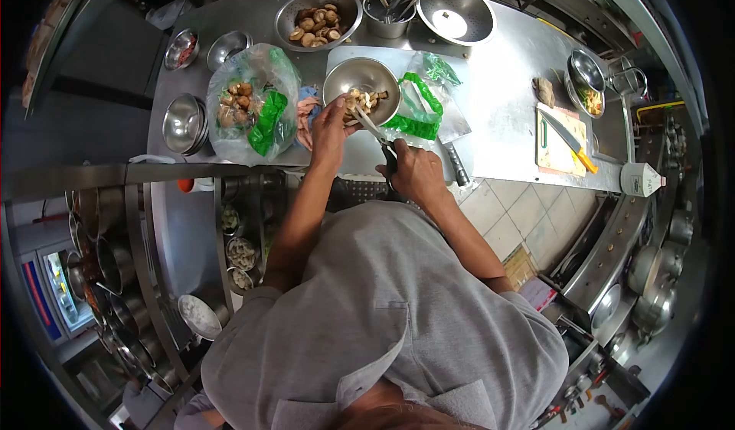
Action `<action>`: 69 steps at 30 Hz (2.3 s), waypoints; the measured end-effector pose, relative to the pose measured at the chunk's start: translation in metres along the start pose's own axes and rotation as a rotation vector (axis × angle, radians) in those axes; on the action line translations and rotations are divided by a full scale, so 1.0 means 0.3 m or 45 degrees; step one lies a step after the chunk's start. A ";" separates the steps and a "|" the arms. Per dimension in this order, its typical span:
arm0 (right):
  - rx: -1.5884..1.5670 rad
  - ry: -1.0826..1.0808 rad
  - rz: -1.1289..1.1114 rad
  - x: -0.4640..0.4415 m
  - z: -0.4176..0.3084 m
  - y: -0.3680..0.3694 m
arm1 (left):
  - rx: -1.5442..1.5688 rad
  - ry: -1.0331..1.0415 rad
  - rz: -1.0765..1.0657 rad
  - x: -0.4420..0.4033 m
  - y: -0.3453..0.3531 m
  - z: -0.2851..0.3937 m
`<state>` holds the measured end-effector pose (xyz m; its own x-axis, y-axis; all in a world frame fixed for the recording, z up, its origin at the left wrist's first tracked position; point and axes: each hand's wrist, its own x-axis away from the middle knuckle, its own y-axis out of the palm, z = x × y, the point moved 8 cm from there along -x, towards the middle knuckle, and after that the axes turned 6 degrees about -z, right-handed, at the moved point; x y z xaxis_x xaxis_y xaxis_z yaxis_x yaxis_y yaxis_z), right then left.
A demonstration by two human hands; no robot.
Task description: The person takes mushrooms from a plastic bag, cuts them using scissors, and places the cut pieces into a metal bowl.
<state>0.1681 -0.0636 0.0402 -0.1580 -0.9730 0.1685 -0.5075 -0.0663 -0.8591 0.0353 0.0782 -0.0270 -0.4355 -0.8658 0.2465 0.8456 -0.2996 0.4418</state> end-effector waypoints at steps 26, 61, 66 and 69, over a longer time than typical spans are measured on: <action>-1.072 0.309 -0.066 -0.033 0.160 0.105 | -0.253 0.404 -0.038 -0.325 -0.039 0.291; -0.487 0.030 -0.110 -0.009 0.020 0.011 | 0.606 0.064 -0.074 -0.085 -0.258 0.096; -0.319 0.020 -0.047 0.009 0.015 0.004 | 0.579 -0.110 -0.106 -0.044 -0.106 -0.030; -0.198 0.033 0.012 0.022 0.018 -0.006 | 0.562 -0.118 -0.149 -0.021 -0.066 -0.043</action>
<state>0.1726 -0.0710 0.0403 -0.1841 -0.9672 0.1749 -0.6308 -0.0202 -0.7756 0.0252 0.0843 -0.0483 -0.5630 -0.7908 0.2403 0.5854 -0.1764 0.7913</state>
